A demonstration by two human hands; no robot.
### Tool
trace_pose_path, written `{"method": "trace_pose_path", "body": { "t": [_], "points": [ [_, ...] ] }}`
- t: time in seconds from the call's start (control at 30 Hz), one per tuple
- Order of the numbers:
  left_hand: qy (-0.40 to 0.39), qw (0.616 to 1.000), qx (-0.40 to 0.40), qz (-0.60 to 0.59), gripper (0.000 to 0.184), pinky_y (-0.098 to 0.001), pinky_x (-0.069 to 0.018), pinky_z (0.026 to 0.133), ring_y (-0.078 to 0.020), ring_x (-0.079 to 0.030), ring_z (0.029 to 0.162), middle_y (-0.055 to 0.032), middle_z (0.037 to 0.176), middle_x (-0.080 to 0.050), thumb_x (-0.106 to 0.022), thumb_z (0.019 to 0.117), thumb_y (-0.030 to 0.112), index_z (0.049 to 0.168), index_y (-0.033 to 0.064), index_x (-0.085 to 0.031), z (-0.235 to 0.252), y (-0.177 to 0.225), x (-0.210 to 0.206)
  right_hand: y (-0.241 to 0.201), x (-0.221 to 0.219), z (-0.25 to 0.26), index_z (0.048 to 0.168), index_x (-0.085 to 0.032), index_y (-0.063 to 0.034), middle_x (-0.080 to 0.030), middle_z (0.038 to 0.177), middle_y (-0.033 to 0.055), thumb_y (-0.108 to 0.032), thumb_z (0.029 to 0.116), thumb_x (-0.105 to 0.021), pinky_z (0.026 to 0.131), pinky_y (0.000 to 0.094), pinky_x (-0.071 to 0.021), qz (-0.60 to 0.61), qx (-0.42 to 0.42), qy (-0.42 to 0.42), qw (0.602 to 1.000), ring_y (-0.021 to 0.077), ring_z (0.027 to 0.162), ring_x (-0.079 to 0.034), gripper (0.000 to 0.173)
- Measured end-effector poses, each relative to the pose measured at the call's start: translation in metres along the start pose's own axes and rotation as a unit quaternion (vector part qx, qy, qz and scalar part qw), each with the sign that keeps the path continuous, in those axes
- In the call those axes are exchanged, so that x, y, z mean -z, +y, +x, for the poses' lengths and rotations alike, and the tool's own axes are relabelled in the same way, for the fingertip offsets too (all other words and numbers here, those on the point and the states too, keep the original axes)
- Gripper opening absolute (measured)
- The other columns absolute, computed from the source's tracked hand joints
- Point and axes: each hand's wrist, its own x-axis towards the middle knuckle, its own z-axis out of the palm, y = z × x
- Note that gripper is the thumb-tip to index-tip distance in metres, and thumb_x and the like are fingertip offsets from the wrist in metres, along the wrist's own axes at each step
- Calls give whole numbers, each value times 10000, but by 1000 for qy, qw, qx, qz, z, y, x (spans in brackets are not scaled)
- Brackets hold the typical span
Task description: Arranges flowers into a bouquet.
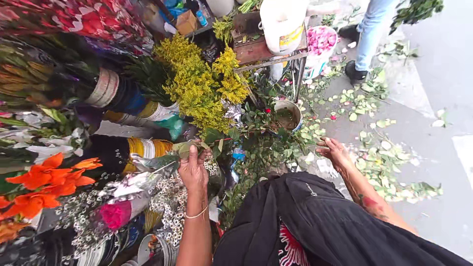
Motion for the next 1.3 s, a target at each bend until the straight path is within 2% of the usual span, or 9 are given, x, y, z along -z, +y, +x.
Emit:
{"method": "trace_pose_path", "body": {
  "t": [0.17, 0.53, 0.83, 0.93, 1.0, 1.07, 1.13, 1.23, 1.3],
  "points": [
    [-105, 994, 11, 26, 162, -283, -636, 737, -130, -736, 748, -43, 959, -752, -469, 1057, 12, 1125, -26, -610, 29, -36, -80, 25, 54, 4, 1370, -515, -48, -692, 1024, 64, -304, 1125, -364, 666, 280, -587, 10, -19, 56, 998, 129, 746, -697, 386],
    [-321, 932, -126, 112, 173, -290, -654, 737, -113, -743, 795, 18, 1040, -748, -582, 1039, 109, 1190, 47, -638, 58, 18, -204, 96, 171, -21, 1431, -448, -32, -660, 1078, 111, -344, 1129, -339, 675, 295, -564, 50, -130, 240, 961, 142, 778, -679, 448],
    [-271, 940, 31, 205, 242, -335, -625, 810, -122, -751, 805, -32, 911, -767, -546, 1068, 190, 1161, 2, -668, 54, -158, -279, 118, 188, -7, 1412, -474, -54, -693, 1019, 101, -363, 1119, -374, 678, 307, -588, 92, -167, 246, 950, 166, 788, -711, 437],
    [-280, 905, 198, 251, 347, -422, -547, 988, -255, -710, 1074, -185, 1187, -718, -563, 1063, 209, 1286, -49, -624, 36, -245, -289, 125, 190, -1, 1404, -479, -53, -695, 1007, 102, -352, 1120, -376, 667, 296, -580, 64, -177, 236, 953, 158, 774, -708, 426],
    [-426, 781, 279, 362, 653, -480, -411, 1158, -381, -471, 1401, -298, 1560, -381, -620, 1025, 169, 1549, -70, -312, 5, -285, -286, 125, 187, 5, 1379, -492, -43, -693, 991, 99, -328, 1115, -399, 655, 286, -570, 33, -199, 215, 956, 143, 754, -697, 399],
    [-580, 626, 302, 425, 762, -494, -307, 1222, -407, -333, 1496, -327, 1622, -242, -624, 1022, 211, 1584, -83, -202, -37, -294, -284, 115, 177, 18, 1340, -526, -22, -698, 978, 101, -297, 1110, -422, 631, 267, -552, -30, -210, 176, 961, 121, 726, -682, 373],
    [-670, 555, 287, 400, 603, -532, -336, 1195, -412, -452, 1420, -318, 1505, -457, -566, 1057, 238, 1534, -72, -367, -71, -289, -265, 97, 155, 37, 1334, -558, -5, -702, 1047, 131, -282, 1104, -442, 722, 313, -552, -116, -191, 77, 972, 146, 814, -682, 379],
    [-687, 584, 313, 299, 488, -529, -376, 1172, -380, -548, 1343, -266, 1427, -567, -528, 1073, 208, 1493, -32, -467, -93, -291, -205, 51, 92, 69, 1331, -613, -28, -697, 1175, 148, -273, 1080, -481, 940, 410, -544, -251, -88, -223, 938, 202, 1035, -684, 375],
    [-603, 650, 373, 273, 475, -504, -430, 1140, -353, -594, 1294, -248, 1408, -588, -522, 1072, 193, 1490, -26, -471, -99, -295, -150, 7, 23, 83, 1342, -643, -82, -697, 1246, 110, -303, 1067, -517, 1056, 441, -491, -330, 11, -453, 828, 187, 1152, -660, 375]
  ]
}}
